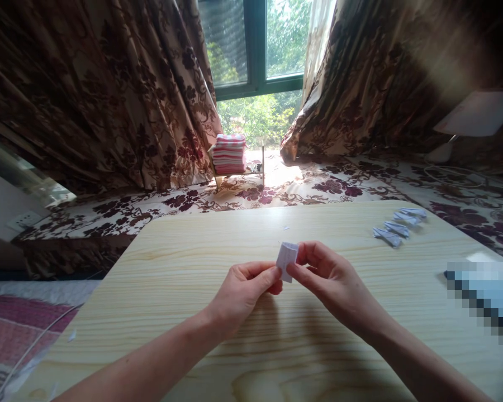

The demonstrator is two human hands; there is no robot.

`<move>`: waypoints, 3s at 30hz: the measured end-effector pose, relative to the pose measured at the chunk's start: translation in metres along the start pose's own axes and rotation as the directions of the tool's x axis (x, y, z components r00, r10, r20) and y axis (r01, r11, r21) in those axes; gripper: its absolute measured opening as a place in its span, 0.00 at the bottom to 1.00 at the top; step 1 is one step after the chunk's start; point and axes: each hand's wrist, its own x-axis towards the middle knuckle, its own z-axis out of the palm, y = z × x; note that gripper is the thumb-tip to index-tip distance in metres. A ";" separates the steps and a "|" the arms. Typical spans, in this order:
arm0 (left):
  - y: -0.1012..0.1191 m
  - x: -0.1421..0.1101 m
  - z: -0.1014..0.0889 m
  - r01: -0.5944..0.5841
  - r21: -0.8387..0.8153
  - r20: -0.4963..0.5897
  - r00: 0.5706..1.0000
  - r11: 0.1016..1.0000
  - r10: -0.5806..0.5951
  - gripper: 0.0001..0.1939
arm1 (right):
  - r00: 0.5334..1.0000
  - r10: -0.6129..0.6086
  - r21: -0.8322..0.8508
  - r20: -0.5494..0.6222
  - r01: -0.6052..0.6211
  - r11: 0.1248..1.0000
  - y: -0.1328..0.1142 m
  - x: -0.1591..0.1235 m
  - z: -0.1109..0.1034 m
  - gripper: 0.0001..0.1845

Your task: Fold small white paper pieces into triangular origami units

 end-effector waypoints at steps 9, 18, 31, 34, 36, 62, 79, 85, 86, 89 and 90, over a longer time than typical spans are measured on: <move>-0.002 -0.007 0.011 -0.203 0.102 -0.029 0.978 0.974 0.207 0.10 | 0.951 -0.276 -0.146 -0.138 0.256 0.956 -0.002 -0.005 0.010 0.04; 0.020 -0.007 -0.005 -0.608 0.528 0.105 0.740 0.593 0.664 0.11 | 0.917 -0.398 -0.326 -0.028 0.368 0.871 -0.005 -0.008 0.006 0.05; 0.020 -0.004 -0.006 -0.595 0.629 0.170 0.734 0.501 0.658 0.03 | 0.919 -0.393 -0.330 0.020 0.377 0.866 -0.004 -0.005 0.006 0.05; 0.020 -0.006 -0.004 -0.567 0.631 0.146 0.757 0.530 0.637 0.02 | 0.920 -0.391 -0.311 0.012 0.375 0.873 -0.005 -0.006 0.008 0.04; 0.020 -0.007 -0.004 -0.545 0.629 0.131 0.777 0.555 0.616 0.03 | 0.922 -0.386 -0.317 0.000 0.366 0.875 -0.006 -0.007 0.008 0.04; 0.018 -0.015 0.001 -0.551 0.647 0.103 0.748 0.527 0.655 0.02 | 0.963 -0.263 -0.290 -0.060 0.235 0.928 -0.011 -0.010 0.011 0.08; 0.017 -0.012 0.001 -0.386 0.506 -0.035 0.884 0.771 0.465 0.06 | 0.982 -0.187 -0.136 -0.018 0.183 0.974 -0.013 -0.009 0.010 0.09; 0.019 -0.009 -0.002 -0.283 0.383 0.003 0.952 0.879 0.305 0.10 | 0.984 -0.179 -0.099 -0.022 0.176 0.979 -0.009 -0.009 0.008 0.08; 0.019 -0.009 -0.002 -0.276 0.351 -0.001 0.956 0.895 0.295 0.10 | 0.985 -0.174 -0.092 -0.021 0.171 0.981 -0.009 -0.009 0.007 0.08; 0.019 -0.009 -0.003 -0.259 0.295 0.021 0.964 0.920 0.265 0.09 | 0.990 -0.140 -0.059 -0.026 0.138 0.989 -0.008 -0.009 0.007 0.08; 0.019 -0.008 -0.003 -0.257 0.294 0.032 0.965 0.921 0.259 0.08 | 0.992 -0.125 -0.046 -0.026 0.124 0.991 -0.008 -0.009 0.006 0.08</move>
